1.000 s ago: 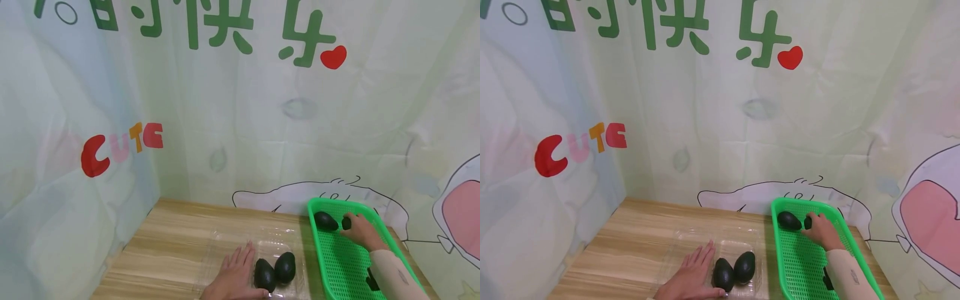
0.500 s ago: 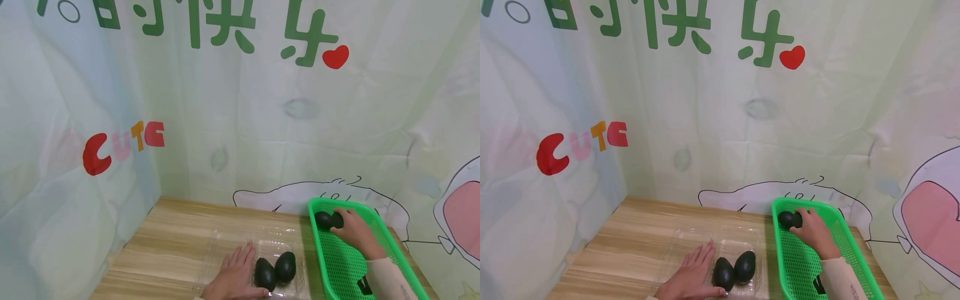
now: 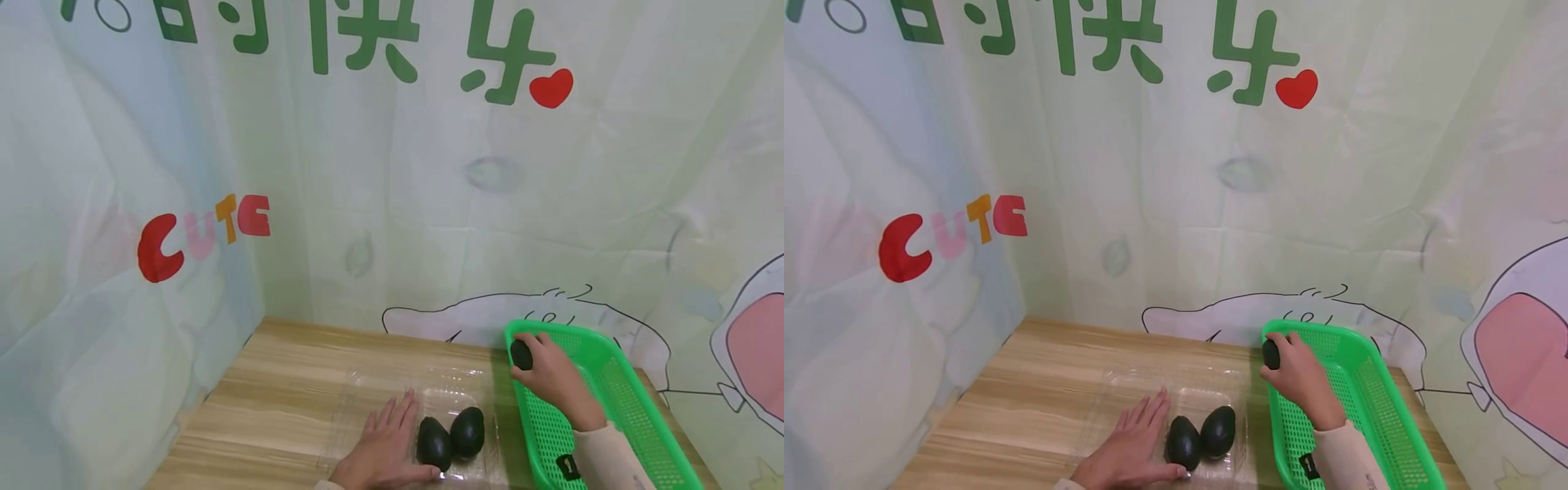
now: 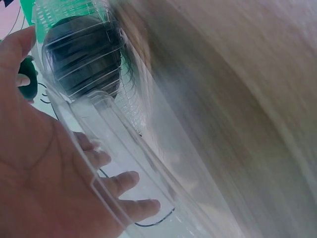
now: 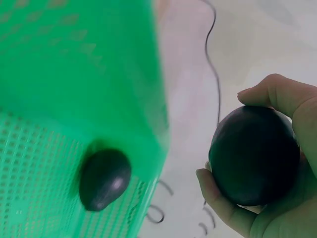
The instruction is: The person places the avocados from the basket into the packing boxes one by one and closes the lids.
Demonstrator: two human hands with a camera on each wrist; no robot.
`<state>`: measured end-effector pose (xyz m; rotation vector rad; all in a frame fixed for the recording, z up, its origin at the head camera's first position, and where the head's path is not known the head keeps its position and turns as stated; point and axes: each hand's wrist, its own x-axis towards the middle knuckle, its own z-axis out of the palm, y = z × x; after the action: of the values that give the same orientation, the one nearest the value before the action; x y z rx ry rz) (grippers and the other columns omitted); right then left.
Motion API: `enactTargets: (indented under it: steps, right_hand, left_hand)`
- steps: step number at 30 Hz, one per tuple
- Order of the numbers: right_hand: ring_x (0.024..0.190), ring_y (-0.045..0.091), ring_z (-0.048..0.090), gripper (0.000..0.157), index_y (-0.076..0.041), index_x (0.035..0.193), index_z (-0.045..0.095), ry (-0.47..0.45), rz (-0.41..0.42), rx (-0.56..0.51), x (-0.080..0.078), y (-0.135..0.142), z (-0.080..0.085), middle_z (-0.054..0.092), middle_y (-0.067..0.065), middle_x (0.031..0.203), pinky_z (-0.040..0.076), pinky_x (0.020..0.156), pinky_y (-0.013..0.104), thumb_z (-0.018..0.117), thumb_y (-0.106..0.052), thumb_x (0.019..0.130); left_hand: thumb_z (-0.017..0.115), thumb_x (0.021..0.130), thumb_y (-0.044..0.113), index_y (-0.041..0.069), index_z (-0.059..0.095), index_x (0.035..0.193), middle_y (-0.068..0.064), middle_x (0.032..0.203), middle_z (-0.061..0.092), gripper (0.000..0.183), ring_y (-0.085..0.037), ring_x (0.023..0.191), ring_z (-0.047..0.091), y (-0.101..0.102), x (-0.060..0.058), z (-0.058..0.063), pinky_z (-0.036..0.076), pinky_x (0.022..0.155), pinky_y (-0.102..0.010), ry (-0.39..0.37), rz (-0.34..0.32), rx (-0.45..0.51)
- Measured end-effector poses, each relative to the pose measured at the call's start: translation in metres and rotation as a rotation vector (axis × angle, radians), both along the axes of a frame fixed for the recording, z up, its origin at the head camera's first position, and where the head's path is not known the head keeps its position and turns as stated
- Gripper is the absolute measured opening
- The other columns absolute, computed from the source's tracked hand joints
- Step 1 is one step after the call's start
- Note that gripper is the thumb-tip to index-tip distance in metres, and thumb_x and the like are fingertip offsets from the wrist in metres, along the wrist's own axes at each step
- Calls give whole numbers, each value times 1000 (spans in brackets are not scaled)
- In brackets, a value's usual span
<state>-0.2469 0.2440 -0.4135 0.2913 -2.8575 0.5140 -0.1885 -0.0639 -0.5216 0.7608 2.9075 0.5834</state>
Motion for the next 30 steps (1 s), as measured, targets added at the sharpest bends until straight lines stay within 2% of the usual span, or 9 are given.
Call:
enactTargets:
  steps: [7,15,23,30]
  right_hand:
    - [79,22,51,58,-12,133,53,6,6,45,3,-25,4,54,15,112,43,56,32,70,-24,79]
    - [87,24,54,58,-16,131,55,12,19,57,7,-49,-4,55,12,114,47,59,33,71,-30,78]
    - [80,19,51,55,-16,128,58,43,54,49,9,-73,-9,56,7,106,45,62,32,73,-27,76]
    - [85,20,53,58,-19,130,56,20,55,58,11,-91,-13,57,6,108,50,68,34,73,-31,76]
  left_hand:
    - [47,70,87,11,18,154,-7,162,11,116,-38,142,24,0,-2,2,24,107,-66,-25,-3,4]
    - [45,68,89,11,18,154,-6,162,12,119,-37,142,25,0,-3,-1,24,106,-66,-30,0,-3]
    - [44,68,89,13,18,154,-5,162,12,118,-37,143,24,0,-4,0,24,106,-66,-44,-3,-7]
    - [44,68,89,14,19,154,-4,162,12,117,-36,143,24,0,-5,0,23,107,-66,-73,1,-11]
